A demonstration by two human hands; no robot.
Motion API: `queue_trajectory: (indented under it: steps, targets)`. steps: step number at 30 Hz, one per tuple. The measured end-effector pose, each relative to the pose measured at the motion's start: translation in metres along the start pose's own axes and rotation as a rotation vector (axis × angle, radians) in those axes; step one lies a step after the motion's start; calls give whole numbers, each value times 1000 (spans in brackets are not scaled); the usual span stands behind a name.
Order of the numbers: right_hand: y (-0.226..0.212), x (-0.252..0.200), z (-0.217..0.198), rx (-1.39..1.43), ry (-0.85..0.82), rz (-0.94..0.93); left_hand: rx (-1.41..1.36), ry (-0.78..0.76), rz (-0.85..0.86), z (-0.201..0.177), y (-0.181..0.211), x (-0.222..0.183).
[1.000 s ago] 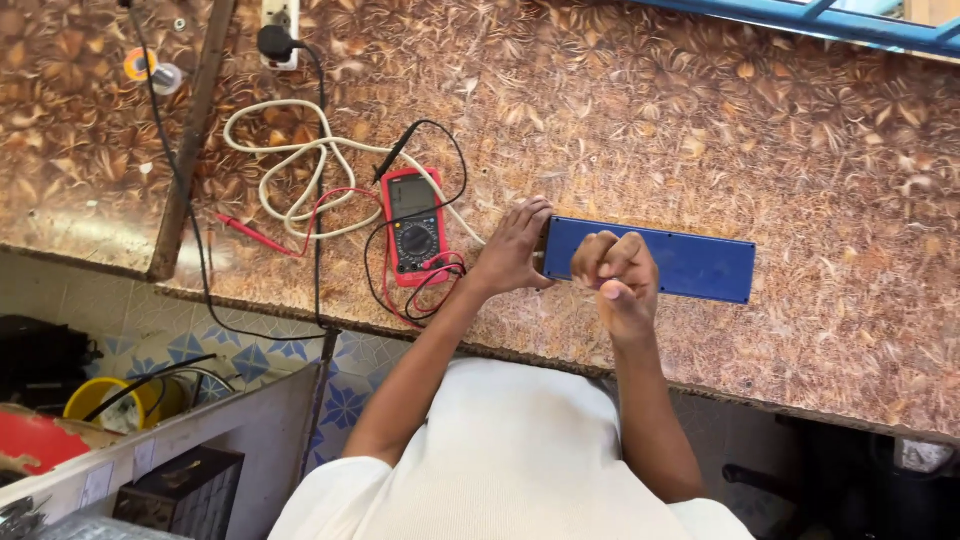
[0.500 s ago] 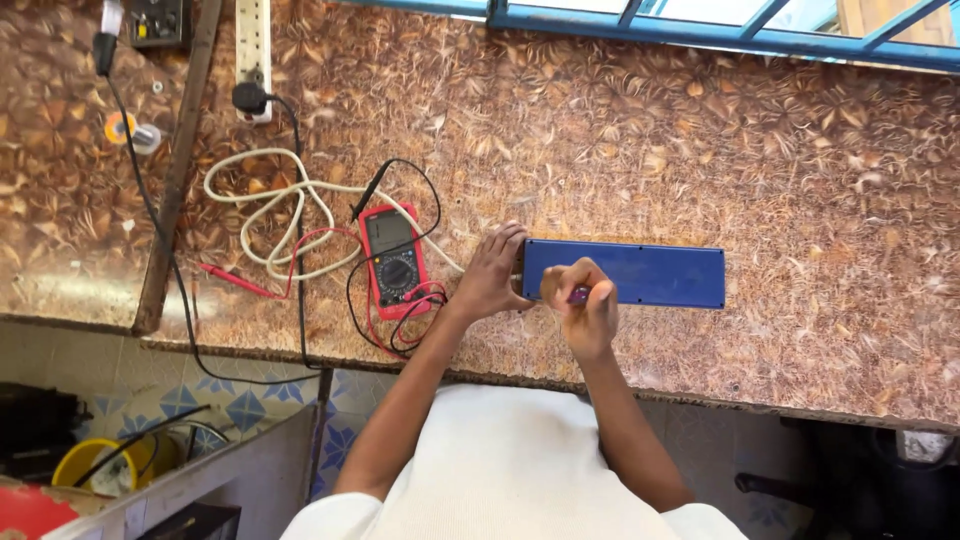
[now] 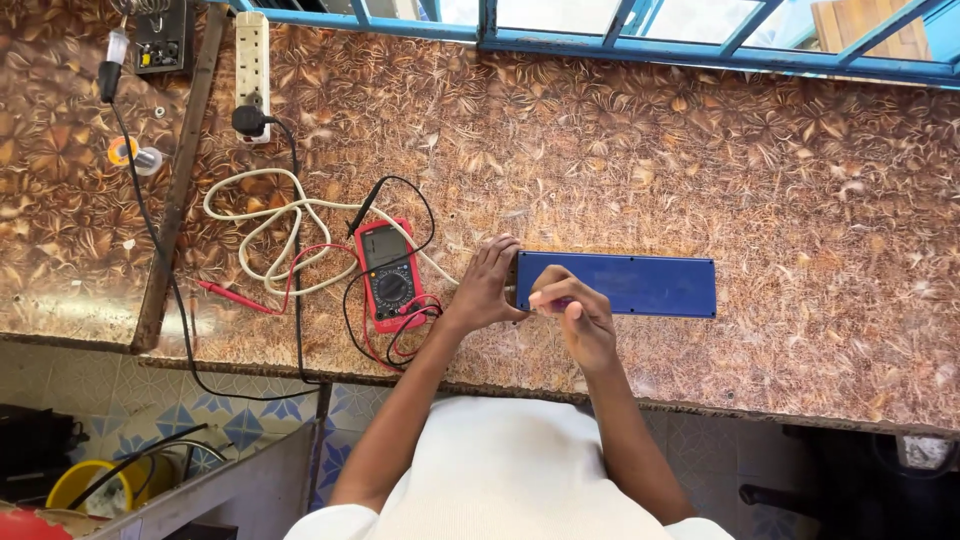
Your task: Using a flathead screwdriver to pry open the plastic shell of an electronic device on a repair bench.
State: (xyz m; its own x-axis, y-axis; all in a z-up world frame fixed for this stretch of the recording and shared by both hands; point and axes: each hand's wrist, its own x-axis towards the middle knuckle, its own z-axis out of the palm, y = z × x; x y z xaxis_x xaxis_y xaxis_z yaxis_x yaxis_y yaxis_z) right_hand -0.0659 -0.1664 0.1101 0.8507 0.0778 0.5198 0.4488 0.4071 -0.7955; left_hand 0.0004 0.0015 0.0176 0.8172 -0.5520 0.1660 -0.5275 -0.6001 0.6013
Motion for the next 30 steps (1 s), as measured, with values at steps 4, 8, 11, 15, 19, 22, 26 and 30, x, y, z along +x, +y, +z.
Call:
queue_trajectory:
  steps: [4,8,11,15,19,22,26,30]
  targets:
    - [13,-6,-11,31,38,29,1,11,11,2,-2,0]
    - [37,-20,-16,68,-61,101,-22,16,8,3,0,-1]
    - [28,-14,5,152,-94,129,-9,48,41,3,-5,1]
    - [35,-16,2,119,-42,126,-14,77,46,10,-8,-1]
    - [10,6,16,65,-26,48,-3,71,61,1,0,-1]
    - [12,1,19,-8,-30,16,-11,90,52,8,-5,-1]
    - [32,-15,13,29,-8,27,8,123,73,11,-6,-1]
    - [30,-18,3,155,-33,14,-18,65,35,0,1,-2]
